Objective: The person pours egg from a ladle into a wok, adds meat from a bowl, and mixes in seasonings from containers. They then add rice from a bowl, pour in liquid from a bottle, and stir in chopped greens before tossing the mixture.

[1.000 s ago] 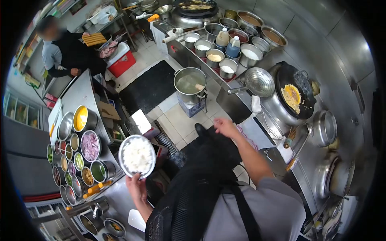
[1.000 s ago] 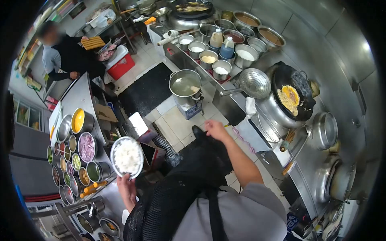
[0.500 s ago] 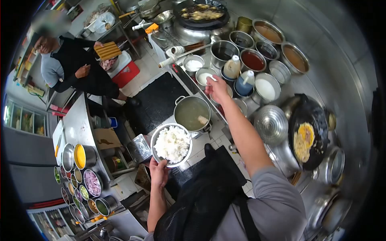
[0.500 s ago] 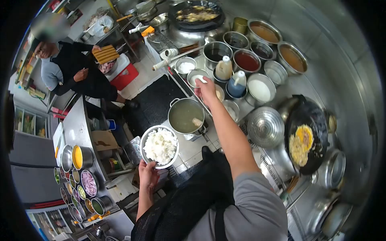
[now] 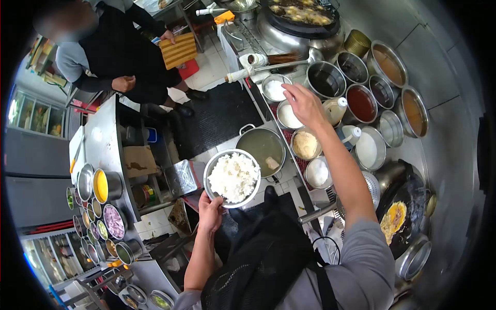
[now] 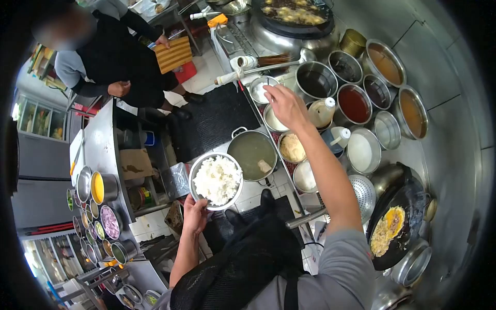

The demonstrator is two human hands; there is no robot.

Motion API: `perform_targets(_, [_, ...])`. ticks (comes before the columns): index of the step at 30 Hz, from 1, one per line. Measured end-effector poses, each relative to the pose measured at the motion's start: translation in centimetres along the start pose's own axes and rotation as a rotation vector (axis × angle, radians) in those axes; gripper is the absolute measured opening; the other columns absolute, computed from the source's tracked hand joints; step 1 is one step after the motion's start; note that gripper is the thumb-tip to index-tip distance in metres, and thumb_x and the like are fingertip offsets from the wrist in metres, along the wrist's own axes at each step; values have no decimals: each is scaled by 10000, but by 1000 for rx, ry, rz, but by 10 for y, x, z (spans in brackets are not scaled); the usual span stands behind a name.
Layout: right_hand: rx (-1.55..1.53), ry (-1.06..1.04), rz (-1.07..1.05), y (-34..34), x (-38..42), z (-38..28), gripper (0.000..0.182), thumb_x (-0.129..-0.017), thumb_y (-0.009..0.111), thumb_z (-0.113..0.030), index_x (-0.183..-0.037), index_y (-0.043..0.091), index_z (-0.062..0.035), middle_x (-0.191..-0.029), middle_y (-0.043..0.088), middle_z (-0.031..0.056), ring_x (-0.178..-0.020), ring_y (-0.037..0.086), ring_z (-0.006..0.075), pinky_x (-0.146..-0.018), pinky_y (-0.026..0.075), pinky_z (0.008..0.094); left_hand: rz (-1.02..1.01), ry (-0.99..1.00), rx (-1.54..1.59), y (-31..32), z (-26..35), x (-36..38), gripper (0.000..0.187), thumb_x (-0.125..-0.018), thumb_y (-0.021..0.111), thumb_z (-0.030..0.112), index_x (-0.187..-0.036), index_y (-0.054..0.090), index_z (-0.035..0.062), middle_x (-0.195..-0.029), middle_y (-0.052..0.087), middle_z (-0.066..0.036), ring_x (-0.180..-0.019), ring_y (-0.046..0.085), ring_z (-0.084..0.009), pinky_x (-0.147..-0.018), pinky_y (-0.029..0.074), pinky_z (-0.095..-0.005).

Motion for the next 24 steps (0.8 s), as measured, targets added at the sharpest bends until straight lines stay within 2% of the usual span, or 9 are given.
perform_targets(2, [38, -132, 66, -18, 14, -20, 191, -946, 574, -192, -1082, 647, -79, -969, 655, 125, -870, 631, 359, -734, 511, 423, 10, -11, 23, 4, 1, -8, 422, -817, 497, -95, -1227, 516, 6, -1090, 657, -113, -929, 679, -197, -796, 584, -340])
perform_targets(3, [100, -87, -58, -2, 21, 2, 213, -964, 551, -216, -1084, 633, -61, -1000, 657, 131, -872, 641, 343, -723, 514, 412, 4, -16, 30, 11, 4, -9, 422, -817, 497, -95, -1227, 516, 6, -1090, 657, -113, -929, 679, -197, -796, 584, -340])
perform_targets(5, [1, 77, 43, 6, 26, 32, 234, -977, 526, -236, -1065, 632, -46, -990, 662, 142, -870, 645, 339, -726, 517, 401, 86, -12, 6, 18, 14, -12, 306, -820, 523, -85, -1102, 550, 30, -896, 629, -34, -638, 551, -90, -558, 455, -233])
perform_targets(10, [-381, 626, 282, 11, 14, 79, 376, -1013, 405, -280, -996, 631, 19, -780, 683, 179, -646, 687, 264, -615, 545, 379, 49, 10, -47, 11, 13, -19, 283, -819, 533, -83, -1078, 543, 30, -886, 623, -29, -650, 543, -83, -580, 451, -231])
perform_targets(12, [-366, 589, 317, 34, 14, 108, 386, -1004, 401, -275, -987, 634, 33, -748, 686, 164, -556, 668, 224, -532, 540, 372, 66, -2, -63, 13, 17, -17, 273, -816, 535, -80, -1068, 546, 27, -878, 616, -26, -654, 535, -78, -594, 447, -231])
perform_targets(14, [-421, 767, 215, 62, 21, 128, 365, -997, 442, -274, -1054, 618, 40, -791, 670, 114, -578, 644, 153, -463, 526, 287, 55, 7, -74, 8, 17, -19, 276, -815, 536, -78, -1071, 548, 24, -870, 609, -23, -653, 530, -77, -594, 444, -231])
perform_targets(16, [-439, 769, 235, 72, 24, 124, 359, -997, 445, -271, -1055, 622, 35, -795, 673, 115, -577, 645, 154, -446, 536, 285, 46, 11, -87, -2, 12, -23, 279, -814, 537, -76, -1075, 550, 20, -862, 602, -20, -652, 524, -75, -595, 442, -232])
perform_targets(18, [-573, 750, 329, 81, 27, 120, 358, -999, 447, -268, -1059, 623, 38, -794, 674, 112, -579, 648, 154, -451, 537, 283, 27, 26, -81, -8, 9, -29, 395, -816, 503, -93, -1196, 523, 11, -961, 655, -70, -681, 629, -120, -589, 564, -262])
perform_targets(24, [-870, 827, 470, 84, 54, 132, 335, -999, 468, -274, -1116, 569, 23, -883, 659, 138, -608, 630, 158, -463, 527, 286, -19, 30, -125, 1, 18, -43, 389, -817, 512, -83, -1194, 524, 16, -975, 644, -54, -731, 610, -122, -668, 542, -269])
Point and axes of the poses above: each hand's wrist, its own x-axis away from the middle knuckle, its own y-axis out of the palm, z = x × y, the point moved 9 cm from there along -x, towards the middle knuckle
